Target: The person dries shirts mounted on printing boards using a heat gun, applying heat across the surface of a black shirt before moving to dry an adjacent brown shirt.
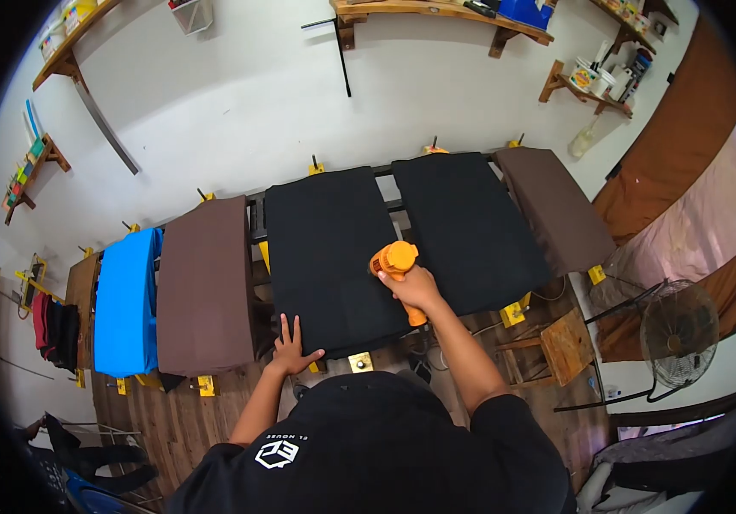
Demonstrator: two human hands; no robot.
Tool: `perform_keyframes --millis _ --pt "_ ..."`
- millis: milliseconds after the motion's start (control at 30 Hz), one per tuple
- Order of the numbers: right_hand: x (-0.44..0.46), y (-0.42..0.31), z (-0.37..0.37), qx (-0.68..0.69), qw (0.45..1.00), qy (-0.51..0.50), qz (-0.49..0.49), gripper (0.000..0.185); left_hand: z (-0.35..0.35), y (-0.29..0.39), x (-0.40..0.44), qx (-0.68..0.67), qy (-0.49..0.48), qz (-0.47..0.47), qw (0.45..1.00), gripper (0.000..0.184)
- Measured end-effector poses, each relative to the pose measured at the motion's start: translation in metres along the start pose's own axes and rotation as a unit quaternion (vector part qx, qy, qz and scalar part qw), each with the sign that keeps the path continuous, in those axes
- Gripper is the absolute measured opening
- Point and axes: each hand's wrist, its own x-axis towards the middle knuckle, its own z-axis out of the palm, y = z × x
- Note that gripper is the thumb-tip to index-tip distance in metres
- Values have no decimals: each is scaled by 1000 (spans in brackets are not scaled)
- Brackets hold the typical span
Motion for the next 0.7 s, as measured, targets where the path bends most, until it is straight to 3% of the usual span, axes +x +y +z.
perform_keyframes --millis 100,233,333,433,500,567,633,700 --pt "0 16 6 -59 997 47 -5 52 4 -2 2 2 16 2 1000 136" --pt "-21 13 -8 10 999 -5 41 51 5 -3 -2 -2 30 8 1000 134" --pt "-42 29 0 -52 995 83 -26 50 3 -2 -4 -21 29 14 999 133" --pt "-80 16 -21 38 994 -43 91 52 4 -2 -5 -20 32 10 999 133" --pt "-102 35 -9 -80 995 6 55 55 6 -3 -4 -19 32 9 999 133" --pt "-124 31 -9 -58 997 32 34 58 6 -3 -2 -16 32 12 999 133" --pt "-136 25 -18 -62 995 -43 63 58 5 -2 -2 -13 26 6 1000 134" --pt "-136 28 -11 -54 995 -35 72 59 1 0 -1 -13 4 -3 1000 136"
